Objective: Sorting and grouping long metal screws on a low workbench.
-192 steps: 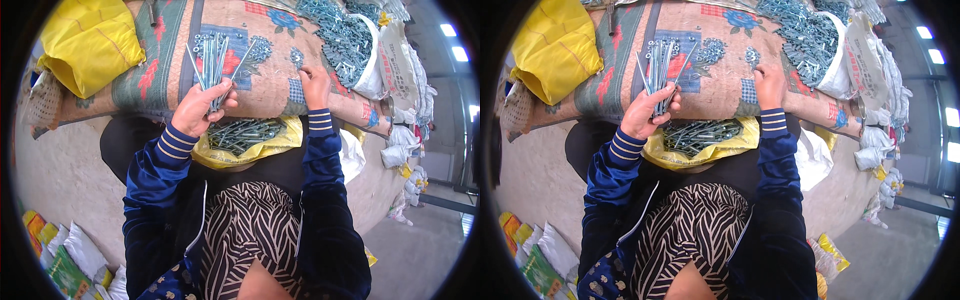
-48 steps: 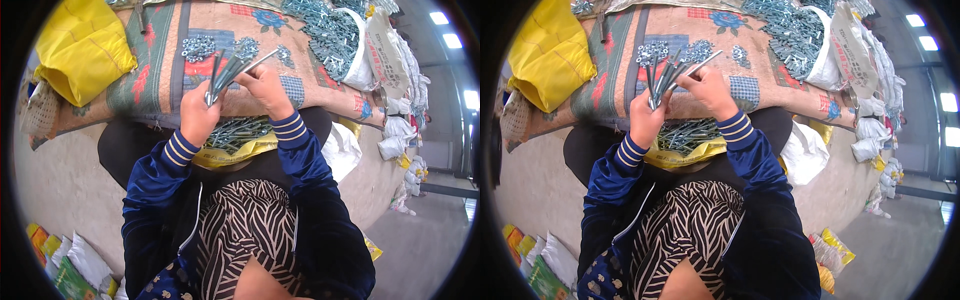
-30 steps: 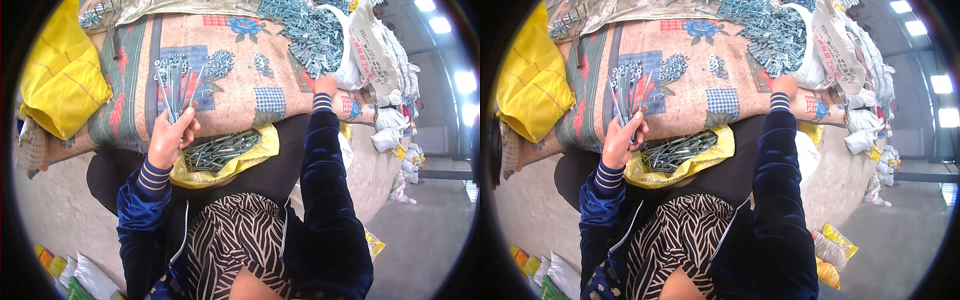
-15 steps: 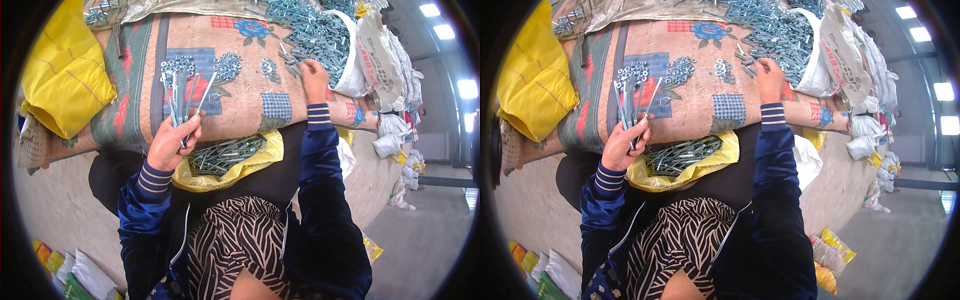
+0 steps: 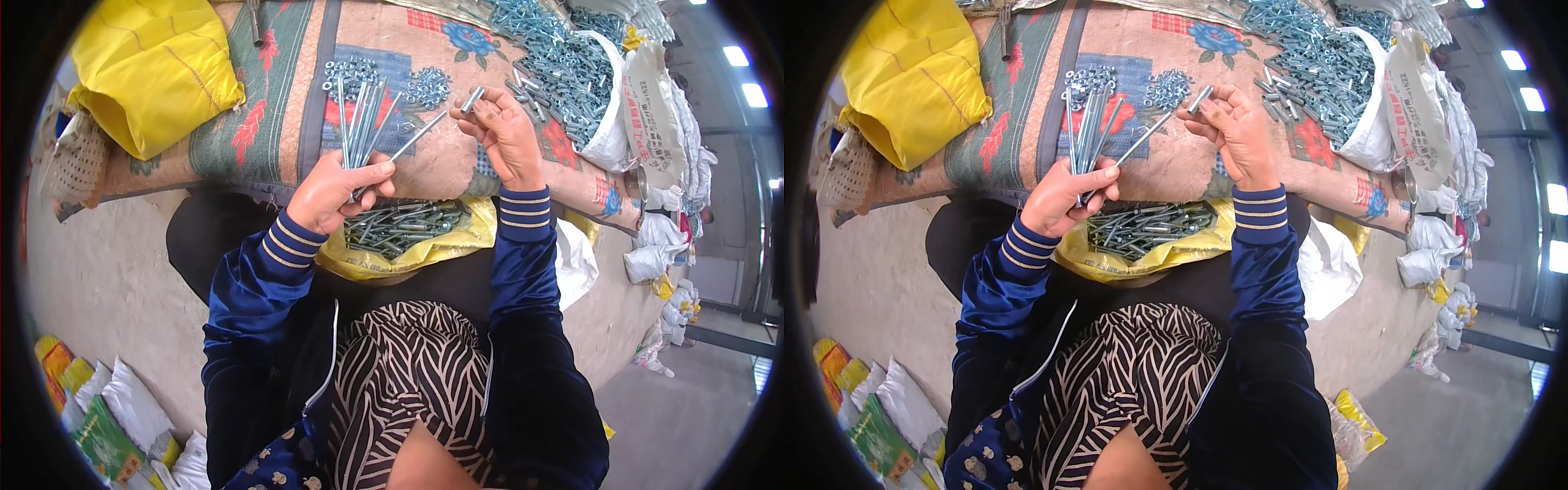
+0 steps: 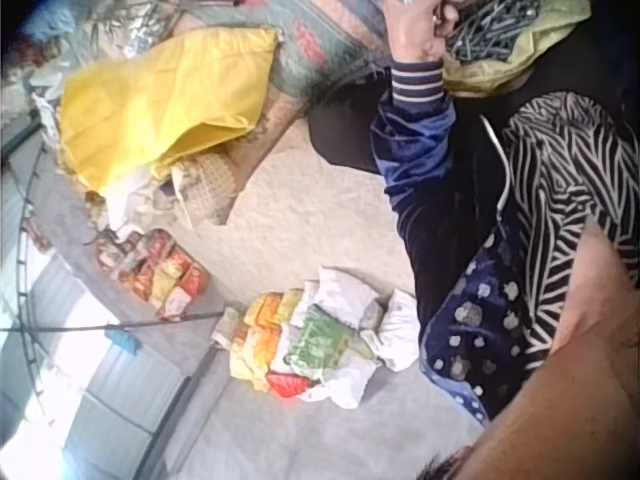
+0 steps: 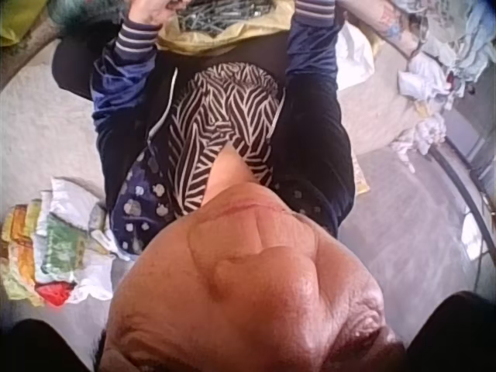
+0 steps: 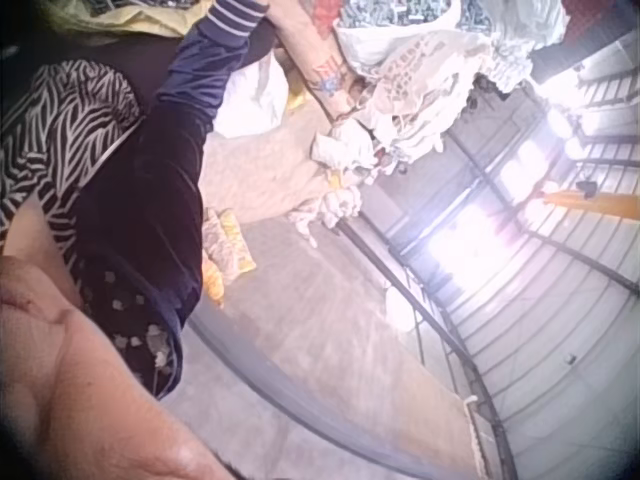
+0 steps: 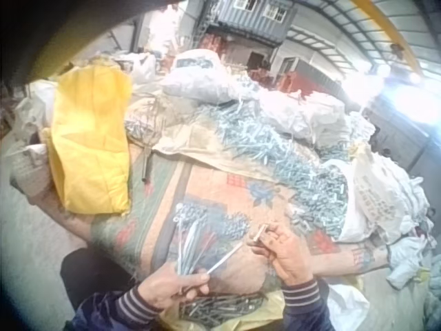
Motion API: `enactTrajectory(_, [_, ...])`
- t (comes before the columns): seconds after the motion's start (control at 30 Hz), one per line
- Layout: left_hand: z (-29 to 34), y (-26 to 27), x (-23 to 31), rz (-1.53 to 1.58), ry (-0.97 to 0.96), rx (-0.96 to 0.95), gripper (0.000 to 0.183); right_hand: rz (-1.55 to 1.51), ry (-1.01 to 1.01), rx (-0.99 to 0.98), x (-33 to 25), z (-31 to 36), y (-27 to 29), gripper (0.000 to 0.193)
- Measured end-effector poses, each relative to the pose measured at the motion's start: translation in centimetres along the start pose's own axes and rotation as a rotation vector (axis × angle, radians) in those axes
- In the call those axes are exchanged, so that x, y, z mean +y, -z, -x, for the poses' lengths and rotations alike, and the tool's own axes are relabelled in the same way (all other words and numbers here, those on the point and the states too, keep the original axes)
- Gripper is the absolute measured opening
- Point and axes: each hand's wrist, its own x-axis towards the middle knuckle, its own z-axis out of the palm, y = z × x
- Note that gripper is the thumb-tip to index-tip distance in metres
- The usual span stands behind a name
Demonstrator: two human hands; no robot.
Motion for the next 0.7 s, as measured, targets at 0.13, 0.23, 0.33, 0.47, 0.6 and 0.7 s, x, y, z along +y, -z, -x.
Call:
enactTrajectory(0.13, [0.5,-0.1,0.2,-0.007,-0.005,-0.016,0.017,-0.049,0.008,-0.006,0.2,0.5,-1.3,0.025])
enactTrajectory(0.23, [0.6,-0.1,0.2,-0.018,-0.001,-0.022,0.018,-0.009,-0.049,-0.056,0.3,1.4,-2.6,0.022])
enactTrajectory(0.33, [0.5,-0.2,0.0,-0.033,-0.035,0.013,0.021,-0.016,-0.109,-0.075,1.4,2.0,-3.4,0.016])
enactTrajectory(0.47, [0.3,-0.8,-0.1,0.018,-0.082,0.126,0.031,0.170,-0.051,-0.108,4.1,3.3,-6.3,0.019])
enactTrajectory(0.6, [0.8,0.0,-0.2,0.073,-0.083,0.082,0.030,0.849,-0.059,-0.458,1.4,3.9,-8.3,0.026])
enactTrajectory(0.7, [0.6,0.4,-0.3,0.030,-0.114,0.073,0.025,0.638,0.162,0.105,0.5,0.2,-2.0,0.018])
